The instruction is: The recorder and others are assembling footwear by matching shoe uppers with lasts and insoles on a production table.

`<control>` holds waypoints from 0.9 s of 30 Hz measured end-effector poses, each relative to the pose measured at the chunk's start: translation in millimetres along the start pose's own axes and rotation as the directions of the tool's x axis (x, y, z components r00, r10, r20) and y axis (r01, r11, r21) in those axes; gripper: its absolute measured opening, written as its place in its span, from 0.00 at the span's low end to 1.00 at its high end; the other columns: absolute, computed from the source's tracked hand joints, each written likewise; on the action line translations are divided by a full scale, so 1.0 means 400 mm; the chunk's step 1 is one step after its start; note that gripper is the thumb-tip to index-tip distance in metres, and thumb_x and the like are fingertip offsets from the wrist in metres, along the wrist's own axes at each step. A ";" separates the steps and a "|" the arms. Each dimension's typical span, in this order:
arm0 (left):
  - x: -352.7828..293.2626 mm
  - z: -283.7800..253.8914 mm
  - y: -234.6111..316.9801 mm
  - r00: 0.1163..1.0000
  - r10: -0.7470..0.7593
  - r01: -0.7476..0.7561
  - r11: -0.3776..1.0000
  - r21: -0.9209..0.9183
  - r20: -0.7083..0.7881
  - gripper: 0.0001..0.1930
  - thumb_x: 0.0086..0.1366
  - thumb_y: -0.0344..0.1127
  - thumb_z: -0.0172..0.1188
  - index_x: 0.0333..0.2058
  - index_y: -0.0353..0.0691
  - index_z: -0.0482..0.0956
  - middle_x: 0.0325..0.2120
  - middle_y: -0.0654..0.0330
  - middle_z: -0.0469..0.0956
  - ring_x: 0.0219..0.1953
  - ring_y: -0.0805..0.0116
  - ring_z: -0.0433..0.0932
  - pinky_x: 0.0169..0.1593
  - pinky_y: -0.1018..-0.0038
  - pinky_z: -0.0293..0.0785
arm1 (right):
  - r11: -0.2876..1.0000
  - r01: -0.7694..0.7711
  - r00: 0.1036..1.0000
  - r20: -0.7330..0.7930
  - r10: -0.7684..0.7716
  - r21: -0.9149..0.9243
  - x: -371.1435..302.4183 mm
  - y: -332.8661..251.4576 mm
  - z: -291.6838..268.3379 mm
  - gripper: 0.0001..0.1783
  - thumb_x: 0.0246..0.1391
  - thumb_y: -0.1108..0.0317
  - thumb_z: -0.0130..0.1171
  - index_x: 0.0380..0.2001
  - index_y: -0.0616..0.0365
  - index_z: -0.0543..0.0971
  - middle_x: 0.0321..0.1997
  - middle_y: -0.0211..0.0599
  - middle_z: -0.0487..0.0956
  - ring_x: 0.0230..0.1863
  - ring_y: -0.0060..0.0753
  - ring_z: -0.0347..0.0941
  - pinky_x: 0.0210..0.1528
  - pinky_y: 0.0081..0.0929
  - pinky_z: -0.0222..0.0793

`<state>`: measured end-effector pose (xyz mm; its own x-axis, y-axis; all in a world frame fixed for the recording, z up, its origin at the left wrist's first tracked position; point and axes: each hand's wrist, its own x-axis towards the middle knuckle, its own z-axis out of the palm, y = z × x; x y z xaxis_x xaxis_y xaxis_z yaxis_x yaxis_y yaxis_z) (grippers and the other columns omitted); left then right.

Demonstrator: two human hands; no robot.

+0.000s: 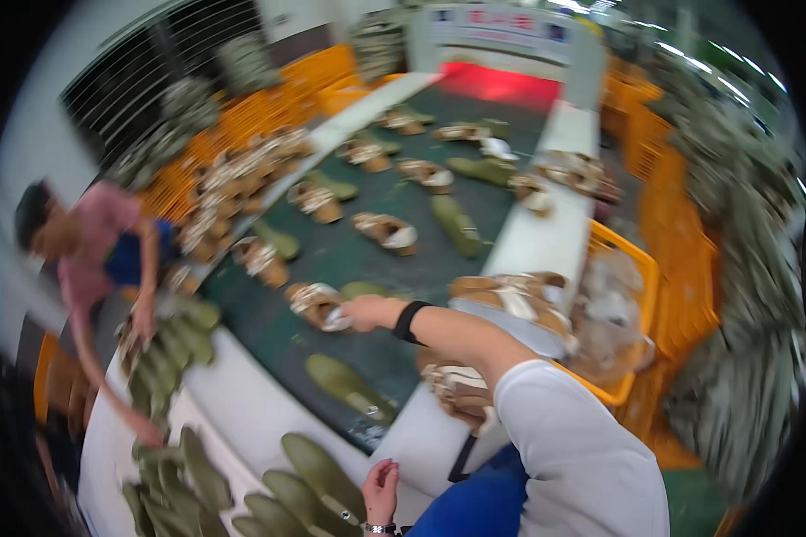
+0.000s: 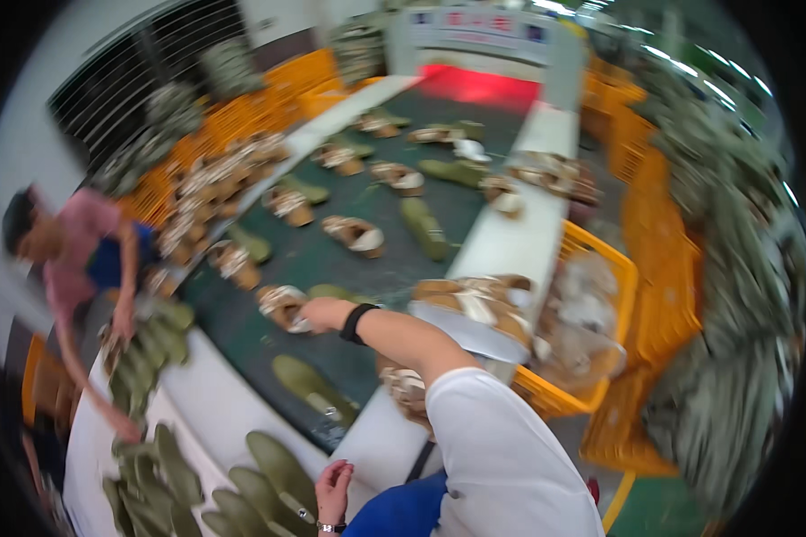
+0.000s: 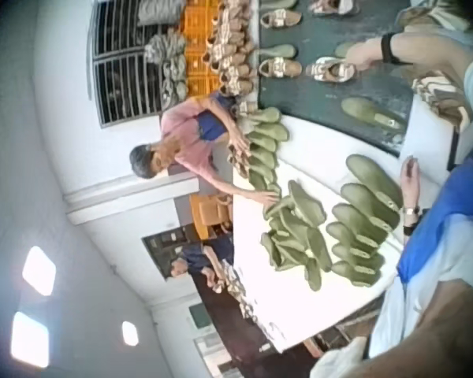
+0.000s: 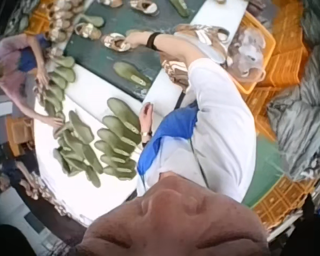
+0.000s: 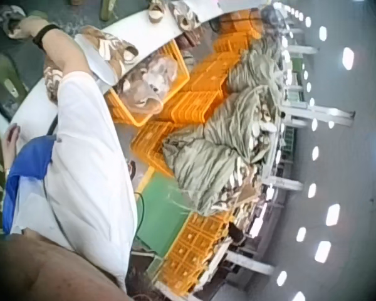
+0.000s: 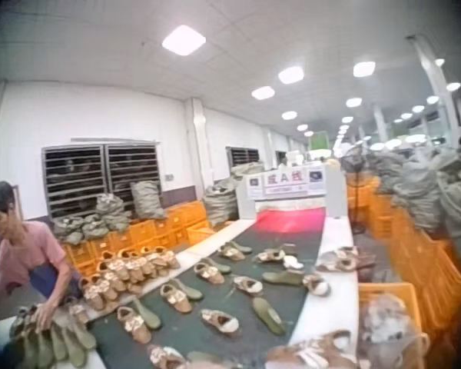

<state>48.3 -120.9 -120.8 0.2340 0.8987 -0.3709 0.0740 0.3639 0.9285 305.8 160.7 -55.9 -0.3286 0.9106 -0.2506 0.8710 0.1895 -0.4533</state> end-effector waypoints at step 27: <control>0.605 0.991 0.228 0.481 0.132 -0.868 -0.071 0.492 0.867 0.47 0.41 0.73 0.55 0.59 0.56 0.60 0.60 0.50 0.54 0.62 0.42 0.50 0.59 0.46 0.48 | 0.923 -0.248 0.966 0.139 0.216 0.294 -0.667 1.095 -0.324 0.17 0.47 0.57 0.55 0.37 0.56 0.79 0.33 0.36 0.80 0.30 0.34 0.75 0.34 0.31 0.69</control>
<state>496.1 32.9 -118.4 0.9626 0.2679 -0.0399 0.2687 -0.9262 0.2646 822.4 48.3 -76.8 -0.1802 0.8700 -0.4590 0.7784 -0.1591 -0.6073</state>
